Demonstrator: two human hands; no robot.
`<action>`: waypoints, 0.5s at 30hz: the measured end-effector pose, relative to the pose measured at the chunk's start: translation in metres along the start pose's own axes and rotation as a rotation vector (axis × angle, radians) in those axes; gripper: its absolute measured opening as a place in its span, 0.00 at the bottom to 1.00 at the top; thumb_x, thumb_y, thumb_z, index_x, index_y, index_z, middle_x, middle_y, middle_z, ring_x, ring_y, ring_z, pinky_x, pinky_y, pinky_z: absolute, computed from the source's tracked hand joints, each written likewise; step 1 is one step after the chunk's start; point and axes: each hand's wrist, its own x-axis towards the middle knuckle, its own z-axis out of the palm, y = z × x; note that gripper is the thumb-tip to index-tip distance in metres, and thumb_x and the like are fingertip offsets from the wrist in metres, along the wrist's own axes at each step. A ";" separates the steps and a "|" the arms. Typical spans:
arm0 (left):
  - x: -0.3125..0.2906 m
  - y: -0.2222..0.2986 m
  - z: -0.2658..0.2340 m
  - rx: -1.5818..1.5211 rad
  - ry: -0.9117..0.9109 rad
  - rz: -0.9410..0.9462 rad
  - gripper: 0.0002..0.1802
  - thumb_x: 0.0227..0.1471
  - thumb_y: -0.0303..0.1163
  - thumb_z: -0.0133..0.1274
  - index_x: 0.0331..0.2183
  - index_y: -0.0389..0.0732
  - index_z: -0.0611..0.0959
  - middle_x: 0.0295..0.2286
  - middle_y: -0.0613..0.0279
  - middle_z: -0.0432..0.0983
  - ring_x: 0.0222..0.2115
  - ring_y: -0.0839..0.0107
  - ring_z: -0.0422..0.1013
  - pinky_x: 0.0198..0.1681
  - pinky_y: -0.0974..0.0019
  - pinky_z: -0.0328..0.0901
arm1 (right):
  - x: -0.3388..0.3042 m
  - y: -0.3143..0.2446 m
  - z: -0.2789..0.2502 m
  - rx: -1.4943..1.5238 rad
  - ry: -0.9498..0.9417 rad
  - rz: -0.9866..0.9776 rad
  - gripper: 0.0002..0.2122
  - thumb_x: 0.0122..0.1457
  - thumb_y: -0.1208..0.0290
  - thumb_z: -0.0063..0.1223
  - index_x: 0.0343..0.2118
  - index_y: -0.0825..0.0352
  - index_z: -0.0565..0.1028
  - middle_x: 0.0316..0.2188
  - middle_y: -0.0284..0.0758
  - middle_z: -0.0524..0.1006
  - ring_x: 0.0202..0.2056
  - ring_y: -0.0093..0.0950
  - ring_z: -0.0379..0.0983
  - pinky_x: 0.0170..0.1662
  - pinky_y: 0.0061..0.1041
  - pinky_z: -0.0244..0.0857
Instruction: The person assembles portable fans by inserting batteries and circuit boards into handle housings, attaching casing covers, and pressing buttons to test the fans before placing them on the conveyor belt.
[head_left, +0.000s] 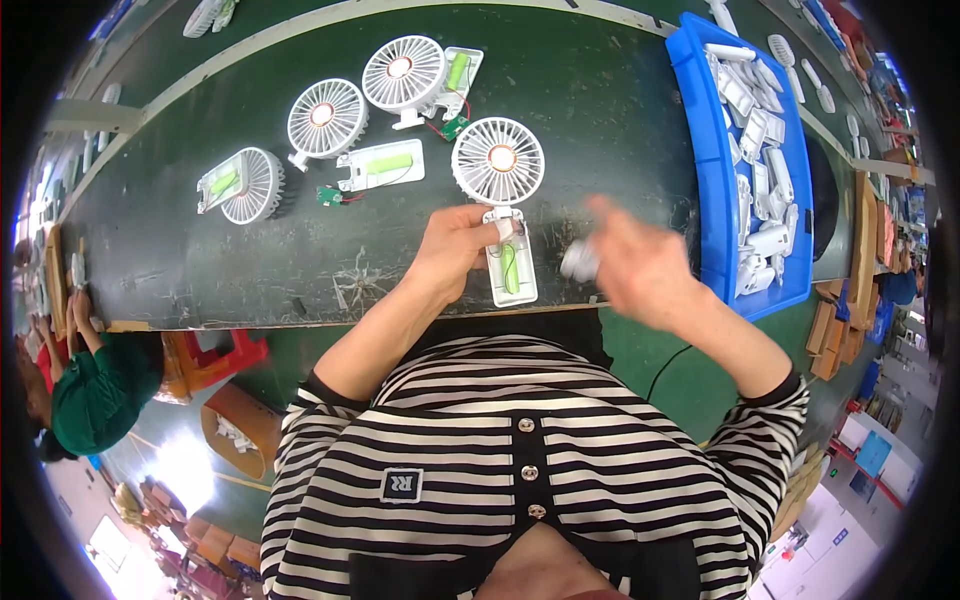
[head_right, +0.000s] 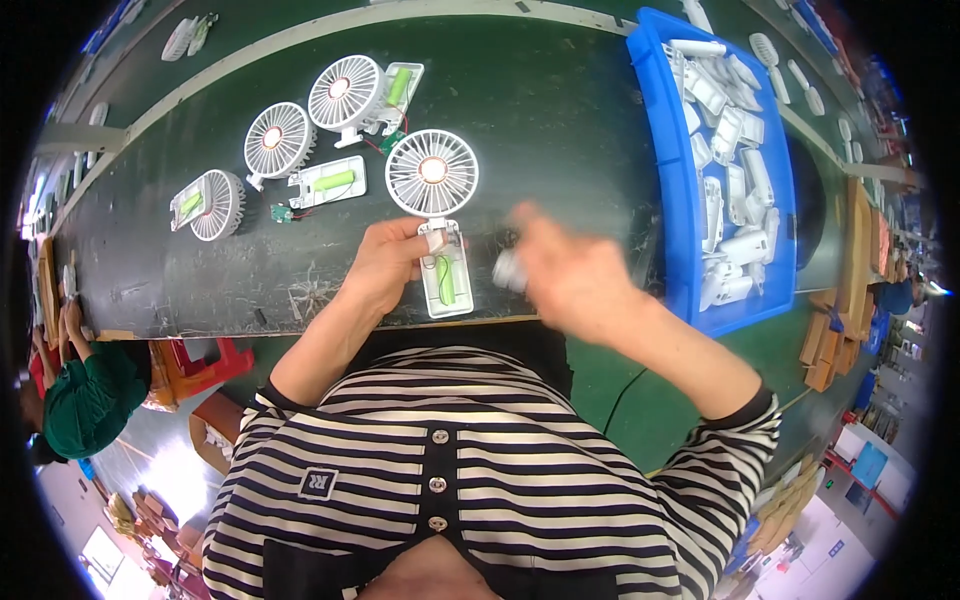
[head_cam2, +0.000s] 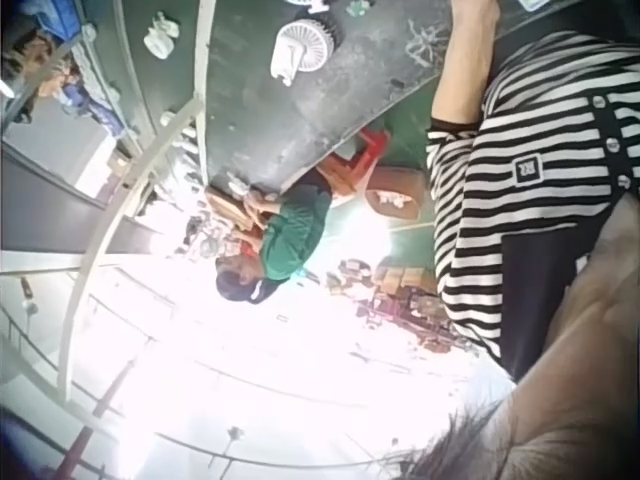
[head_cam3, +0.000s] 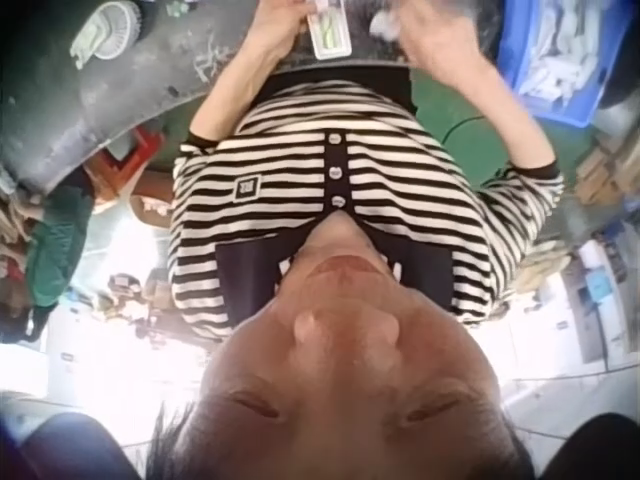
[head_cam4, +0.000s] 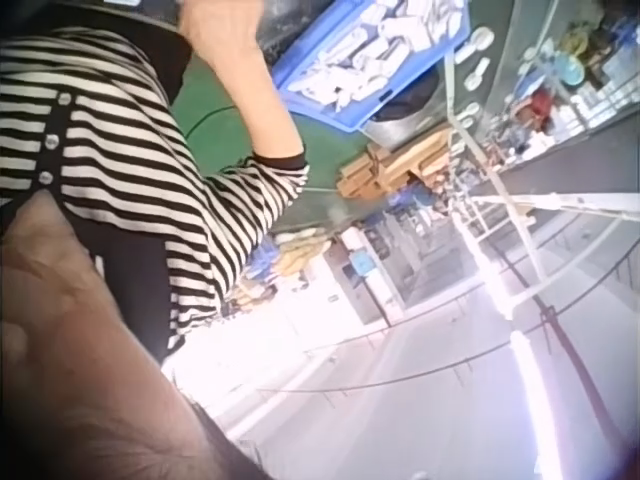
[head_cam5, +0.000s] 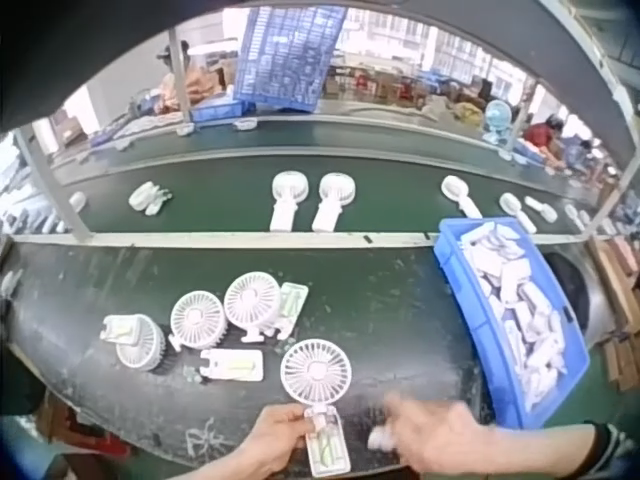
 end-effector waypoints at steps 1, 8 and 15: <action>-0.001 0.000 0.001 -0.003 -0.005 -0.003 0.09 0.45 0.27 0.52 0.31 0.33 0.78 0.26 0.61 0.75 0.26 0.74 0.72 0.28 0.71 0.68 | -0.001 0.008 0.007 -0.166 0.205 0.106 0.12 0.35 0.79 0.51 0.28 0.73 0.69 0.41 0.48 0.69 0.28 0.35 0.72 0.27 0.30 0.68; 0.000 -0.003 0.009 -0.054 0.064 -0.054 0.09 0.45 0.26 0.52 0.32 0.33 0.78 0.26 0.61 0.75 0.26 0.74 0.72 0.28 0.71 0.68 | 0.013 0.002 0.071 -0.377 0.235 0.363 0.22 0.36 0.73 0.53 0.40 0.68 0.70 0.38 0.37 0.70 0.32 0.32 0.66 0.31 0.28 0.61; -0.007 -0.002 0.009 -0.081 0.037 -0.047 0.11 0.46 0.27 0.52 0.33 0.32 0.77 0.28 0.60 0.75 0.28 0.74 0.72 0.30 0.70 0.68 | -0.014 -0.026 0.039 0.010 0.106 0.460 0.30 0.36 0.70 0.59 0.45 0.73 0.63 0.50 0.47 0.59 0.46 0.45 0.58 0.46 0.40 0.55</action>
